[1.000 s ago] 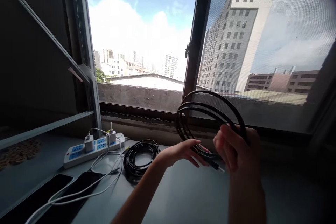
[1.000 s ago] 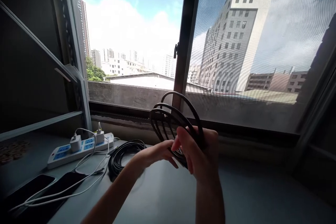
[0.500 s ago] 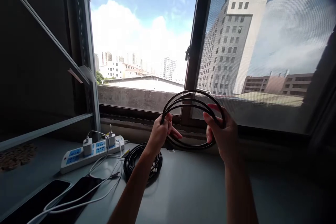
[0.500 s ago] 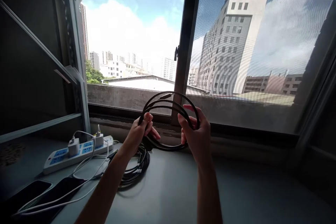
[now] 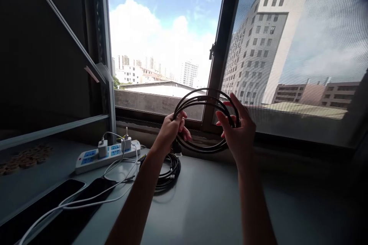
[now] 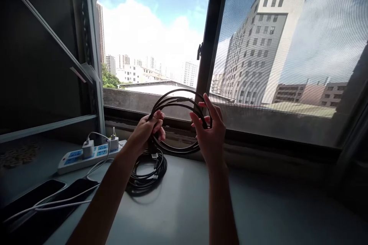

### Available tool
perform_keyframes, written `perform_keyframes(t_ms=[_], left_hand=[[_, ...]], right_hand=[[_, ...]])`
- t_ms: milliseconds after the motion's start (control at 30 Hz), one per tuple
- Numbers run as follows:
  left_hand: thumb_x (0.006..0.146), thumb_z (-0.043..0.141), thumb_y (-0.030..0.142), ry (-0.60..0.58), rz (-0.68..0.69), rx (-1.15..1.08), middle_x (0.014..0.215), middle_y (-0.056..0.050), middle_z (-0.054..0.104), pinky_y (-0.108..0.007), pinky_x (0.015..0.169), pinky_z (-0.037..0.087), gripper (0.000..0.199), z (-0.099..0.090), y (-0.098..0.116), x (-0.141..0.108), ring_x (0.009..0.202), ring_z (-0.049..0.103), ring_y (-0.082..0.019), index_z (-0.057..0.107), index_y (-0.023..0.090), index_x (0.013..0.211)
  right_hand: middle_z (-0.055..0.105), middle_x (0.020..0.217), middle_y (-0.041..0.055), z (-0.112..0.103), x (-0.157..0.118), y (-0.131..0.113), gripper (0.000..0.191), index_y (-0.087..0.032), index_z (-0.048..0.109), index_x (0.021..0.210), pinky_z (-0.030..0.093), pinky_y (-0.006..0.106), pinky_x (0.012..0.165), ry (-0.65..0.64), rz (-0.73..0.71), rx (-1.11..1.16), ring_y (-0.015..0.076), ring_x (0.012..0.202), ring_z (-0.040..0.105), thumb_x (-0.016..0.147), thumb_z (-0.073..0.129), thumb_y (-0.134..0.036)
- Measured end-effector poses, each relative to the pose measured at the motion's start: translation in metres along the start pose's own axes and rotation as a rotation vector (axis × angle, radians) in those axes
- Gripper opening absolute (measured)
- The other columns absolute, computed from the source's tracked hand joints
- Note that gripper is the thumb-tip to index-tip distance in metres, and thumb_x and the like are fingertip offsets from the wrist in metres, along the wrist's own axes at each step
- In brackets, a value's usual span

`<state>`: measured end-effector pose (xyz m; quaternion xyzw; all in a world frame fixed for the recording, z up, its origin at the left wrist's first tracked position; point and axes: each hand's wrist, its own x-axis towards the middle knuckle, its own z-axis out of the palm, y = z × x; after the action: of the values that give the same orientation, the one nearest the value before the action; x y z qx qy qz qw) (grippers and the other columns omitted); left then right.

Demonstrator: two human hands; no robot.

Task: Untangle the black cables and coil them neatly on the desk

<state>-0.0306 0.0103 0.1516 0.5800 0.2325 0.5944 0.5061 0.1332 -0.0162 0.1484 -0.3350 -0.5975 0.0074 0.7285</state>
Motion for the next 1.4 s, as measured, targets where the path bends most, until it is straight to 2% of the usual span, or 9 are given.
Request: perform_keyframes(t_ms=[167, 300, 433, 600, 733, 867, 1100, 1300, 1400], left_hand=[[0.082, 0.054, 0.032, -0.106, -0.071, -0.054, 0.044, 0.009, 0.029, -0.015, 0.031, 0.024, 0.021, -0.002, 0.003, 0.0, 0.031, 0.033, -0.003, 0.046, 0.016, 0.069], [0.082, 0.051, 0.026, -0.194, -0.136, -0.08, 0.043, 0.008, 0.025, -0.016, 0.031, 0.016, 0.022, 0.001, 0.006, -0.003, 0.031, 0.022, -0.001, 0.045, 0.016, 0.063], [0.078, 0.056, 0.027, -0.223, -0.184, -0.143, 0.041, 0.008, 0.018, -0.017, 0.032, 0.013, 0.03, 0.005, 0.006, -0.005, 0.031, 0.019, -0.001, 0.04, 0.018, 0.054], [0.074, 0.063, 0.031, -0.28, -0.223, -0.213, 0.041, 0.008, 0.018, -0.018, 0.032, 0.01, 0.035, 0.006, 0.006, -0.005, 0.031, 0.018, -0.001, 0.039, 0.018, 0.052], [0.075, 0.059, 0.048, -0.359, -0.28, -0.244, 0.04, 0.009, 0.015, -0.017, 0.031, 0.006, 0.039, 0.004, 0.006, -0.004, 0.031, 0.014, -0.001, 0.047, 0.017, 0.055], [0.078, 0.055, 0.05, -0.321, -0.254, -0.154, 0.044, 0.009, 0.014, -0.018, 0.032, 0.004, 0.042, 0.007, 0.004, -0.004, 0.033, 0.01, -0.001, 0.043, 0.017, 0.053], [0.082, 0.05, 0.043, -0.283, -0.209, -0.069, 0.046, 0.008, 0.014, -0.019, 0.034, 0.005, 0.036, 0.016, 0.003, -0.008, 0.035, 0.011, -0.002, 0.044, 0.018, 0.057], [0.085, 0.048, 0.039, -0.219, -0.159, 0.024, 0.047, 0.009, 0.022, -0.016, 0.035, 0.004, 0.019, 0.03, 0.007, -0.014, 0.035, 0.013, -0.003, 0.052, 0.021, 0.087], [0.082, 0.053, 0.042, -0.223, -0.063, 0.093, 0.049, 0.01, 0.026, -0.015, 0.034, 0.007, 0.027, 0.033, 0.011, -0.018, 0.036, 0.016, -0.002, 0.052, 0.022, 0.101]], right_hand=[[0.061, 0.099, 0.0023, -0.005, 0.0, -0.003, 0.052, -0.031, 0.054, 0.123, 0.038, 0.02, 0.031, -0.018, 0.046, 0.015, 0.0041, 0.038, 0.045, 0.074, 0.067, -0.035], [0.062, 0.089, 0.0018, -0.01, 0.001, -0.006, 0.044, -0.026, 0.062, 0.114, 0.035, 0.02, 0.028, -0.019, 0.059, -0.026, 0.0033, 0.033, 0.043, 0.072, 0.068, -0.037], [0.063, 0.083, 0.0018, -0.015, 0.003, -0.004, 0.038, -0.026, 0.066, 0.108, 0.034, 0.02, 0.029, -0.016, 0.041, -0.05, 0.0043, 0.033, 0.043, 0.072, 0.068, -0.037], [0.059, 0.063, -0.0005, -0.019, 0.005, -0.002, 0.03, -0.025, 0.068, 0.102, 0.037, 0.022, 0.034, -0.027, 0.015, -0.09, 0.0086, 0.038, 0.046, 0.074, 0.066, -0.036], [0.063, 0.071, 0.0003, -0.016, 0.004, -0.002, 0.023, -0.023, 0.069, 0.099, 0.042, 0.025, 0.045, -0.091, -0.054, -0.149, 0.0101, 0.047, 0.049, 0.079, 0.061, -0.031], [0.066, 0.084, 0.001, -0.009, 0.001, -0.005, 0.021, -0.021, 0.07, 0.096, 0.042, 0.025, 0.056, -0.106, -0.107, -0.188, 0.0116, 0.062, 0.054, 0.078, 0.062, -0.028], [0.066, 0.07, 0.0004, -0.005, -0.001, -0.012, 0.03, -0.021, 0.071, 0.083, 0.035, 0.024, 0.049, -0.04, -0.041, -0.28, 0.0095, 0.051, 0.048, 0.07, 0.067, -0.048], [0.067, 0.073, 0.0016, -0.01, 0.001, -0.012, 0.03, -0.02, 0.071, 0.079, 0.041, 0.026, 0.056, -0.046, -0.052, -0.265, 0.0127, 0.058, 0.056, 0.068, 0.068, -0.048], [0.067, 0.07, 0.0008, -0.011, 0.001, -0.014, 0.028, -0.021, 0.07, 0.076, 0.043, 0.027, 0.06, -0.091, -0.07, -0.237, 0.0146, 0.063, 0.059, 0.067, 0.07, -0.047]])
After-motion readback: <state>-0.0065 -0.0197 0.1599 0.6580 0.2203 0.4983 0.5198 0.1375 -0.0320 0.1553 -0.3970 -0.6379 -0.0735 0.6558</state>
